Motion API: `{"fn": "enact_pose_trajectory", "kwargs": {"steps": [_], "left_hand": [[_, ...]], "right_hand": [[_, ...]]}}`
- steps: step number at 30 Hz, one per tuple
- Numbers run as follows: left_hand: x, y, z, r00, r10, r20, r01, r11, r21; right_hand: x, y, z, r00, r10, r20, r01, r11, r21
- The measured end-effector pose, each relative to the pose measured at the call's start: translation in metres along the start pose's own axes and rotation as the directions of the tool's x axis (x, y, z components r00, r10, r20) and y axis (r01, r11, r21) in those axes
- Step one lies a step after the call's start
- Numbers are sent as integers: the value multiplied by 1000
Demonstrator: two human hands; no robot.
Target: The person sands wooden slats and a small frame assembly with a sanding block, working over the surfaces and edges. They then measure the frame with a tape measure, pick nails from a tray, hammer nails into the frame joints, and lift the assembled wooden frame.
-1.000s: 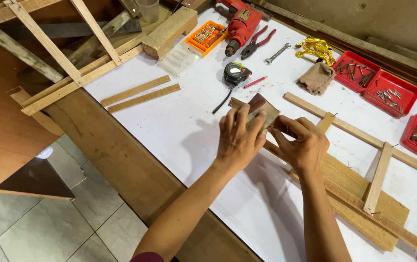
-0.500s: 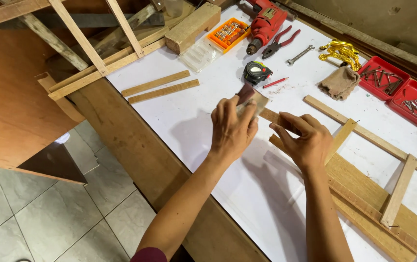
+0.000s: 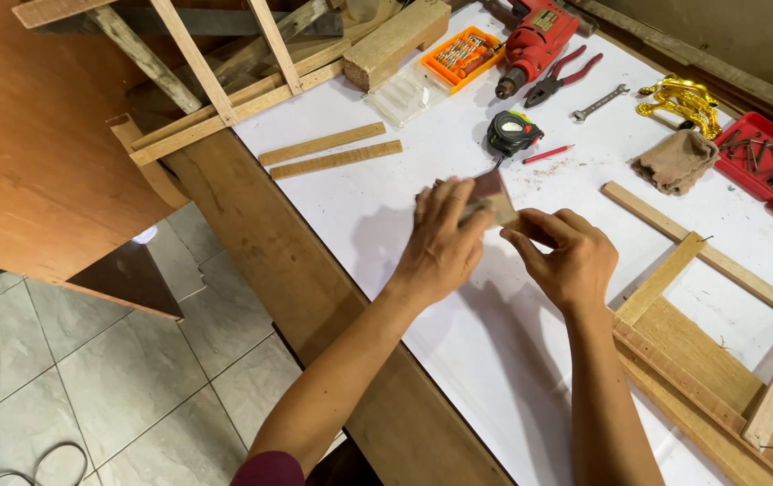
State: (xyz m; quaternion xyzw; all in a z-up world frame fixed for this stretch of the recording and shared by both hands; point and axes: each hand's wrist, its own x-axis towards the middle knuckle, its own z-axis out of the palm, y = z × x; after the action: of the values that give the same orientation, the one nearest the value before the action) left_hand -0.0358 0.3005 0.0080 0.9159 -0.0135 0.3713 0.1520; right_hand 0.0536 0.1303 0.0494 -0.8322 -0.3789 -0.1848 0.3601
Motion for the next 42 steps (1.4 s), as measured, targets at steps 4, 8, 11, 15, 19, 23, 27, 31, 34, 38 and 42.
{"fn": "enact_pose_trajectory", "kwargs": {"steps": [4,8,11,15,19,23,27,31,34,38,42], "left_hand": [[-3,-20,-13,996,23,86,-19,998,-55],[-9,-36,-18,995,-9,100,12,1000,-28],[-12,-30,-18,995,6,102,5,995,-99],[-21,-58,-20,987,48,156,-38,997,-70],[-24,-57,-42,991,-3,136,11,998,-56],[-25,-53,-43,990,45,136,-33,996,-88],[-32,-73,-59,989,-21,144,25,999,-25],[-32,-68,-61,983,-32,179,30,999,9],[-36,-69,-63,989,14,147,-10,999,-32],[-45,-91,-81,980,-72,186,71,997,13],[-53,-104,-87,972,-172,162,160,983,85]], "right_hand": [[1,2,6,999,1,36,-4,996,88],[5,-8,8,995,41,90,-44,998,36],[3,-8,15,993,21,115,-28,998,54],[5,-13,15,987,20,160,-30,998,57],[8,-22,24,987,-26,156,14,997,80],[10,-26,31,984,-44,171,30,996,82],[10,-27,31,985,-79,152,65,993,99],[14,-45,39,978,-60,201,47,997,69],[12,-49,49,974,-74,212,54,993,102],[12,-51,59,970,-141,201,115,984,136],[17,-54,84,947,-268,179,267,963,29]]}}
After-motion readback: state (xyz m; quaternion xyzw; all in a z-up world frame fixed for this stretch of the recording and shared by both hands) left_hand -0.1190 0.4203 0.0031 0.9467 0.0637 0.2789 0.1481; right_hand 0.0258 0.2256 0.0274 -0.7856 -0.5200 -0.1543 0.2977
